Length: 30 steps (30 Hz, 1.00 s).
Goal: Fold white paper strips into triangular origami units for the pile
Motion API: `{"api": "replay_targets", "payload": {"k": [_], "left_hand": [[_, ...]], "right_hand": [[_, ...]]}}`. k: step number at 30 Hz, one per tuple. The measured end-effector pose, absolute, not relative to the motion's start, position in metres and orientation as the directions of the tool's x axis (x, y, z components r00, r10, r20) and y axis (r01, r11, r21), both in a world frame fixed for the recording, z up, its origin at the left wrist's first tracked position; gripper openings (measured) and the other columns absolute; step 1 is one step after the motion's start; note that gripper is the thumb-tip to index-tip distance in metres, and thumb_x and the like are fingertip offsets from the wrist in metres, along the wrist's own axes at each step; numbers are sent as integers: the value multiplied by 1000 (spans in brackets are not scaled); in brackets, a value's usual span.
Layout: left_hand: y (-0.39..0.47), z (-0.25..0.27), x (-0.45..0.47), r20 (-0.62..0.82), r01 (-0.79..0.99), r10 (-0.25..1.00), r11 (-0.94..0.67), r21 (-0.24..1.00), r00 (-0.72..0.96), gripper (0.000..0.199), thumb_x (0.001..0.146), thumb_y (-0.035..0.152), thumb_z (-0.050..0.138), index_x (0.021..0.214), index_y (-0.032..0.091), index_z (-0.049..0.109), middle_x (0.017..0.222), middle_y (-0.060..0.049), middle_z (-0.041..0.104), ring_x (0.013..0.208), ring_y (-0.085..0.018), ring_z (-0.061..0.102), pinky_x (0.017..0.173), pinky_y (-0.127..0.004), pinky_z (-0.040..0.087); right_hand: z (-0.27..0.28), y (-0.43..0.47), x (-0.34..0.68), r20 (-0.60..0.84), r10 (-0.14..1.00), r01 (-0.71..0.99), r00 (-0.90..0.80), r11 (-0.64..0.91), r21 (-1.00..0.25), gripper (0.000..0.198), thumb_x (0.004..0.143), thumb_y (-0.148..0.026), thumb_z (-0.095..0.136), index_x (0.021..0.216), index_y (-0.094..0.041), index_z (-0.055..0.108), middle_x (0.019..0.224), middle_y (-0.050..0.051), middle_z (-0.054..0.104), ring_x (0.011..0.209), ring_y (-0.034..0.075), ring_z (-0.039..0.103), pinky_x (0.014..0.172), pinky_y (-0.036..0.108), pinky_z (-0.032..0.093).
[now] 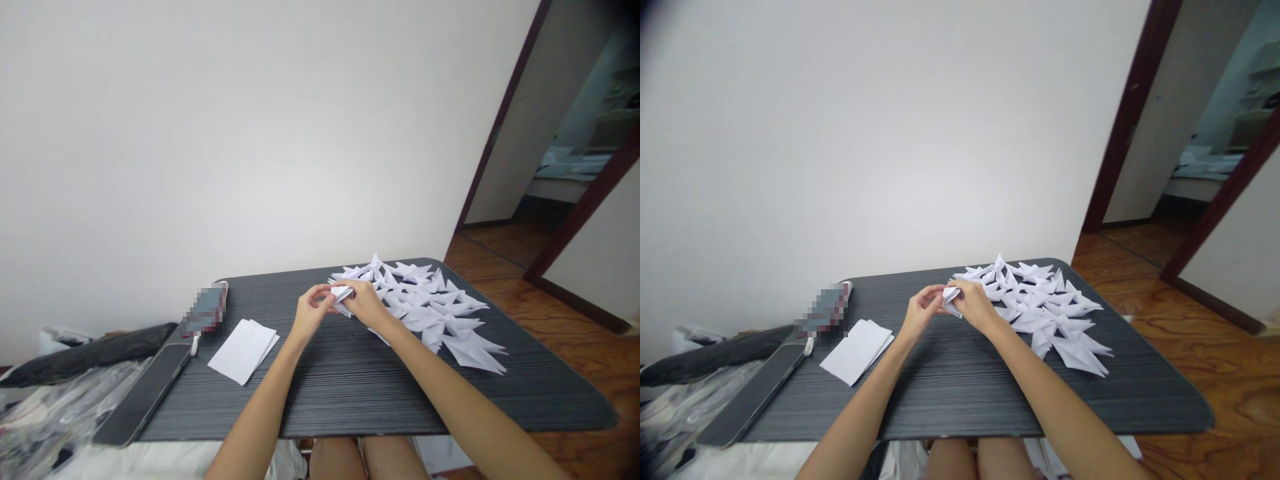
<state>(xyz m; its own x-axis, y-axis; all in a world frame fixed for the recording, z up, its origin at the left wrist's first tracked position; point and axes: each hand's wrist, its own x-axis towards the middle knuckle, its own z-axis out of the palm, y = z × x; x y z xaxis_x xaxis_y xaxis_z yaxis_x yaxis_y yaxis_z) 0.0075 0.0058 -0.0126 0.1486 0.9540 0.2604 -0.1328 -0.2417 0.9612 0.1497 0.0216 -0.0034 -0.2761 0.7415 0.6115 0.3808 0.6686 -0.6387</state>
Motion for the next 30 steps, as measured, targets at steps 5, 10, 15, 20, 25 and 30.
{"api": "replay_targets", "payload": {"k": [5, 10, 15, 20, 25, 30], "left_hand": [[2, -21, 11, 300, -57, 933, -294, 954, 200, 53, 63, 26, 65, 112, 12, 50, 96, -10, 62, 74, -19, 63, 71, -33, 52], [3, -19, 13, 324, -120, 943, -314, 942, 77, 40, 67, 28, 61, 102, 11, 59, 95, -10, 64, 68, -19, 63, 61, -33, 54], [4, -9, 6, 292, -259, 956, -276, 926, 25, 23, 62, 24, 65, 80, 11, 67, 83, -8, 67, 72, -19, 62, 66, -32, 53], [4, -10, 4, 278, -306, 960, -254, 918, 38, 19, 62, 24, 63, 73, 9, 67, 73, -8, 66, 68, -17, 61, 64, -31, 51], [7, -13, 6, 351, -47, 935, -353, 934, -58, 18, 61, 25, 65, 72, 11, 62, 67, -3, 64, 52, -9, 56, 52, -20, 47], [5, -16, 6, 443, 86, 897, -441, 894, -5, 29, 67, 27, 60, 93, 15, 57, 77, -3, 62, 57, -9, 59, 54, -19, 47]], "right_hand": [[-6, 22, 150, 610, 739, 475, -286, 663, -579, 20, 70, -8, 47, 82, -16, 61, 75, 5, 64, 70, 16, 58, 65, 27, 42], [-5, 24, 150, 478, 836, 328, -267, 546, -771, 22, 73, -17, 46, 91, -16, 60, 60, 1, 59, 46, 11, 51, 47, 24, 41], [8, 24, 157, 350, 863, -43, -365, 360, -932, 26, 67, -15, 50, 90, -13, 63, 74, 5, 62, 47, 8, 52, 43, 21, 42], [15, 23, 164, 434, 787, -36, -439, 466, -884, 28, 67, -12, 51, 90, -16, 65, 84, 5, 61, 67, 12, 55, 59, 24, 44], [12, 25, 168, 482, 696, 77, -532, 606, -792, 31, 71, -15, 51, 99, -19, 62, 89, 5, 59, 79, 14, 53, 71, 28, 43], [7, 27, 161, 373, 853, 66, -364, 423, -904, 36, 72, -28, 54, 105, -15, 57, 85, 5, 62, 72, 14, 57, 67, 28, 45]]}}
